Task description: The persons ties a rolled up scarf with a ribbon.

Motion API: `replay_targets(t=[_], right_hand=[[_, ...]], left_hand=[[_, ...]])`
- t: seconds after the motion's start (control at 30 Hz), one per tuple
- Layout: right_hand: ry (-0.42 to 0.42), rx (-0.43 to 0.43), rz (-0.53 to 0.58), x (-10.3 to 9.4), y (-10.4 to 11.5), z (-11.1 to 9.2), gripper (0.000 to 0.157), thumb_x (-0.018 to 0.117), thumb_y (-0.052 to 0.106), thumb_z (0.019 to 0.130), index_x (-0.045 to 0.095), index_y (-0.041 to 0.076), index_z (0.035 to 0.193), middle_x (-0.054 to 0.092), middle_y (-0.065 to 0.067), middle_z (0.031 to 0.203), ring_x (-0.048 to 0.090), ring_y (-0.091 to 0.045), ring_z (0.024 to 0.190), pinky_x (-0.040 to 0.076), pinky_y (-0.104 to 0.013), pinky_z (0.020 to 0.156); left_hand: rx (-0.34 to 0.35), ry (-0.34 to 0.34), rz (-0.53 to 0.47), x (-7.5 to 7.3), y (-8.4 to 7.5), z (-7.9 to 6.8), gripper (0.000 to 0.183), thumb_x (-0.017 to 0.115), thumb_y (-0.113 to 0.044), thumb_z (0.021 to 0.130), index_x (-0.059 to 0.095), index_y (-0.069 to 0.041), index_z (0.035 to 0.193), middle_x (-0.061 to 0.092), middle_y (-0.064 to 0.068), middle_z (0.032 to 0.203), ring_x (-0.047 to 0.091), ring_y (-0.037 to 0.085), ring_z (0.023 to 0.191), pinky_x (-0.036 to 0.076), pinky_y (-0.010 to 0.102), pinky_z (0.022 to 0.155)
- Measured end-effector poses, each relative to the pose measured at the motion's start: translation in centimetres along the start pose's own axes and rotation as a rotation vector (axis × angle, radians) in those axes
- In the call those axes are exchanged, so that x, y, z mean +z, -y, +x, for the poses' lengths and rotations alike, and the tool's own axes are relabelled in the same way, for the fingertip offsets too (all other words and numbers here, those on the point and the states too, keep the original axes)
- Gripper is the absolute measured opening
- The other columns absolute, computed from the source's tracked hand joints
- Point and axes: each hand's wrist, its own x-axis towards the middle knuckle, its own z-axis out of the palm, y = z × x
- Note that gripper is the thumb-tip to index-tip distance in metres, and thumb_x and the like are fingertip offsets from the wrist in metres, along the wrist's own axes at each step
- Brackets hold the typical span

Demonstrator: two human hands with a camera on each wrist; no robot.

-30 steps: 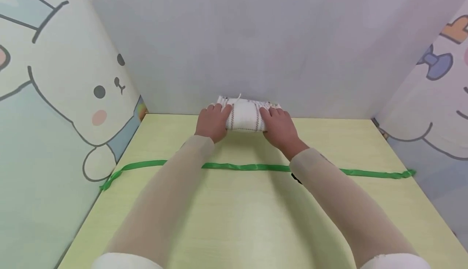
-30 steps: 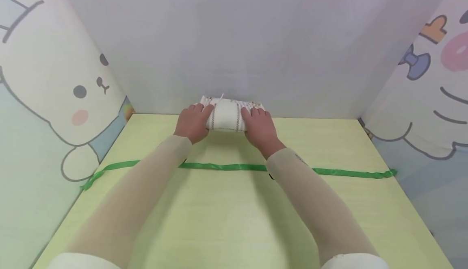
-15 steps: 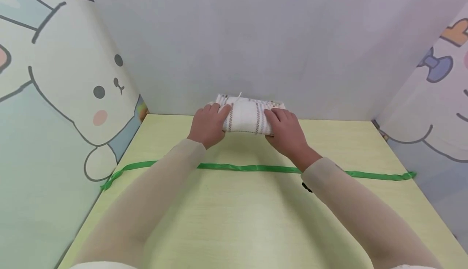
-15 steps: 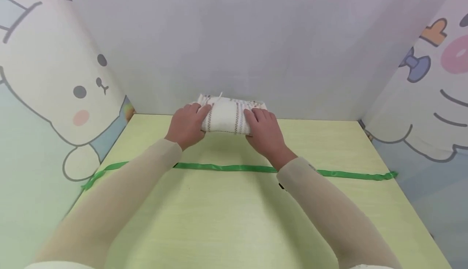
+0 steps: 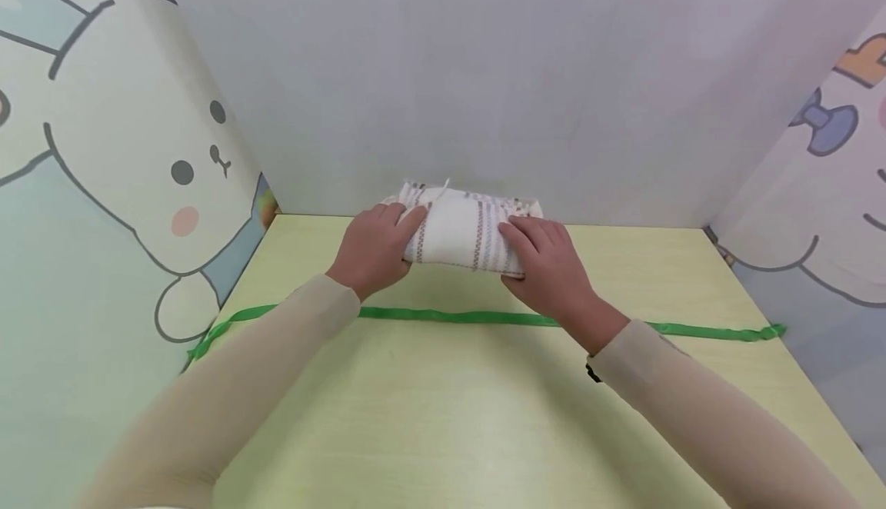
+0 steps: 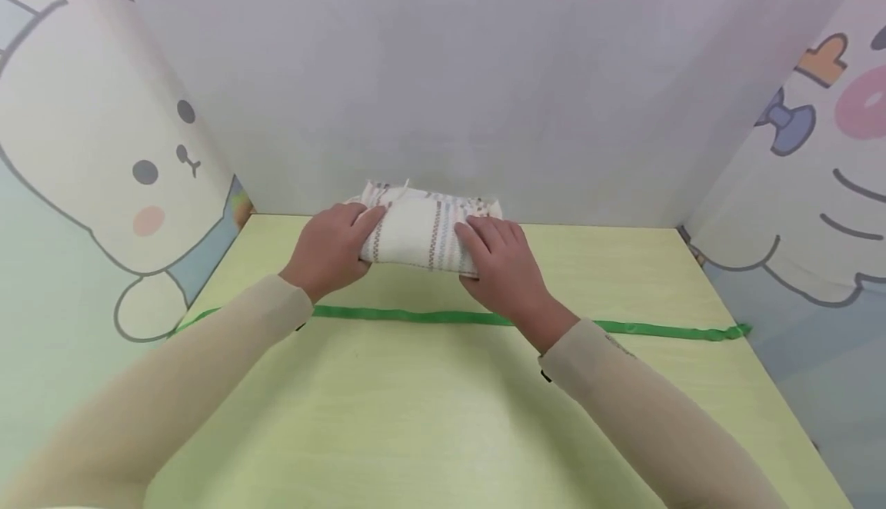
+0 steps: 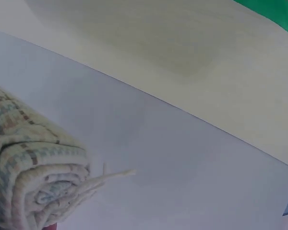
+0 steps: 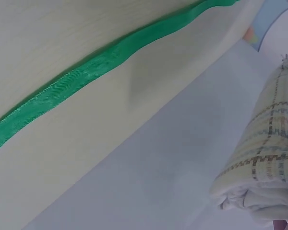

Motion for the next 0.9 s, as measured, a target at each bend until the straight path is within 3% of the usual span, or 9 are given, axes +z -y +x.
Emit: replay_targets(t=[0.17, 0.27, 0.4, 0.57, 0.73, 0.9], right_hand=[[-0.106, -0.059, 0.001, -1.3, 0.8, 0.1, 0.065, 0.087, 0.01, 0.073, 0.059, -0.001, 0.131, 0.06, -0.022, 0.132, 0.057, -0.043, 0.12, 0.045, -0.06, 0.095], [-0.182, -0.091, 0.017, -2.1, 1.1, 0.2, 0.059, 0.082, 0.013, 0.077, 0.059, 0.0, 0.131, 0.061, -0.021, 0.133, 0.057, -0.043, 0.121, 0.044, -0.06, 0.095], [-0.323, -0.147, 0.035, -2.7, 1.2, 0.4, 0.046, 0.069, 0.028, 0.091, 0.061, 0.001, 0.127, 0.064, -0.02, 0.13, 0.059, -0.042, 0.118, 0.045, -0.06, 0.094], [-0.488, -0.211, 0.037, -3.3, 1.3, 0.7, 0.054, 0.063, 0.049, 0.095, 0.061, 0.002, 0.122, 0.066, -0.019, 0.125, 0.062, -0.04, 0.115, 0.045, -0.056, 0.097], [-0.551, -0.262, 0.063, -4.2, 2.1, 1.3, 0.058, 0.062, 0.055, 0.094, 0.057, 0.004, 0.122, 0.065, -0.019, 0.125, 0.061, -0.039, 0.117, 0.041, -0.051, 0.108], [-0.523, -0.306, 0.077, -5.1, 2.8, 1.6, 0.051, 0.064, 0.048, 0.094, 0.058, 0.002, 0.116, 0.068, -0.02, 0.117, 0.064, -0.04, 0.107, 0.041, -0.051, 0.109]], left_hand=[[0.025, -0.09, -0.055, -1.0, 0.2, -0.8, 0.063, 0.081, -0.012, 0.076, 0.06, -0.006, 0.135, 0.066, 0.014, 0.109, 0.063, 0.032, 0.09, 0.055, 0.044, 0.071], [0.031, -0.131, -0.087, -1.5, 0.3, -1.1, 0.063, 0.082, -0.011, 0.075, 0.06, -0.006, 0.134, 0.066, 0.015, 0.113, 0.064, 0.033, 0.095, 0.056, 0.046, 0.075], [0.037, -0.156, -0.149, -1.5, 0.3, -1.5, 0.061, 0.083, -0.013, 0.077, 0.061, -0.005, 0.133, 0.066, 0.014, 0.115, 0.064, 0.032, 0.099, 0.057, 0.046, 0.078], [0.085, -0.194, -0.234, -1.4, 0.0, -2.0, 0.06, 0.084, -0.014, 0.078, 0.061, -0.006, 0.132, 0.066, 0.012, 0.116, 0.065, 0.032, 0.102, 0.056, 0.046, 0.083], [0.177, -0.265, -0.281, -1.7, -0.4, -2.1, 0.058, 0.081, -0.013, 0.078, 0.061, -0.006, 0.132, 0.066, 0.014, 0.119, 0.066, 0.033, 0.107, 0.056, 0.047, 0.089], [0.227, -0.298, -0.287, -2.1, -0.1, -2.1, 0.064, 0.082, -0.012, 0.075, 0.059, -0.005, 0.134, 0.066, 0.015, 0.124, 0.066, 0.034, 0.11, 0.056, 0.049, 0.09]])
